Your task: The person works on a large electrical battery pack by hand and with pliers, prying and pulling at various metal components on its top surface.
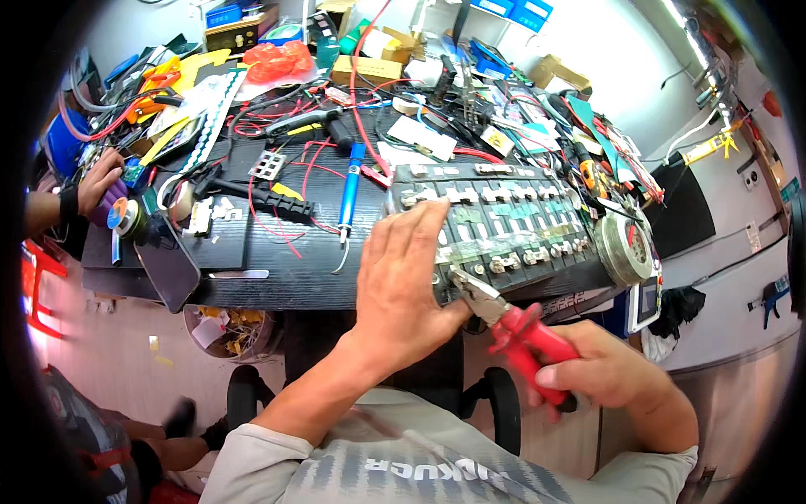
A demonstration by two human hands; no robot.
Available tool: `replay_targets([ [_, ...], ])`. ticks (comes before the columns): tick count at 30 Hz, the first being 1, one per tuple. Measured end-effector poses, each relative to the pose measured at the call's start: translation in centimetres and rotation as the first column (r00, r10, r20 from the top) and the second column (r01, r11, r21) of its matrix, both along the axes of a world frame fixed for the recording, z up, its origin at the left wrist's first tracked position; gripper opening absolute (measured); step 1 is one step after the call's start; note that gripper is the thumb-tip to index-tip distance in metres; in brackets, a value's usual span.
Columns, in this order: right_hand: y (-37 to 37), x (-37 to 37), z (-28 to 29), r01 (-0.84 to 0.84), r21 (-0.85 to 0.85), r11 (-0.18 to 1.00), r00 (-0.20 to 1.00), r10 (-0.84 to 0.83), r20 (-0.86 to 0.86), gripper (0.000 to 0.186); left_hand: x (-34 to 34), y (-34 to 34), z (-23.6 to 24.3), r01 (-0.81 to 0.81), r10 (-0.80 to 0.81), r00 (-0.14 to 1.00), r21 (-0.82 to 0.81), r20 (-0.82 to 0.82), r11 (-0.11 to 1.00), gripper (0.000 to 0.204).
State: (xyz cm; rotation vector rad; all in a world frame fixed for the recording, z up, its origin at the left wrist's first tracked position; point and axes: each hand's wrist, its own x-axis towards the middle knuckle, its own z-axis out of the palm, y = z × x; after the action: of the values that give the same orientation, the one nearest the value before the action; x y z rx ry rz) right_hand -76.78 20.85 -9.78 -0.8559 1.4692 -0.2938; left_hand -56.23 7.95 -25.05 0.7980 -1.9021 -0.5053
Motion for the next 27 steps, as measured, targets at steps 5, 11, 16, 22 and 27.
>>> replay_targets([
  [5,-2.3,-1.6,1.8,-0.036,0.072,0.997,0.996,0.03,0.079,0.036,-0.1,0.2,0.0,-0.02,0.02,1.0,0.0,0.008,1.0,0.095],
  [11,-3.5,-1.4,3.4,-0.056,0.139,0.989,0.997,0.049,0.051,0.04,-0.7,0.4,-0.4,-0.013,0.014,0.999,0.011,-0.037,1.0,0.091],
  [16,-3.6,-1.0,3.7,-0.092,0.134,0.987,0.996,0.09,0.025,0.031,-1.2,0.5,-0.9,0.046,-0.039,0.99,0.053,-0.138,0.998,0.084],
  [22,-2.2,-0.2,2.7,-0.004,0.127,0.992,1.0,0.007,-0.025,0.027,-1.2,0.7,-1.2,0.073,-0.059,0.987,0.089,-0.147,0.993,0.081],
  [27,-1.9,0.0,2.4,-0.036,0.059,0.998,0.999,0.038,-0.033,0.028,-1.1,0.7,-1.2,0.072,-0.059,0.989,0.089,-0.135,0.993,0.081],
])
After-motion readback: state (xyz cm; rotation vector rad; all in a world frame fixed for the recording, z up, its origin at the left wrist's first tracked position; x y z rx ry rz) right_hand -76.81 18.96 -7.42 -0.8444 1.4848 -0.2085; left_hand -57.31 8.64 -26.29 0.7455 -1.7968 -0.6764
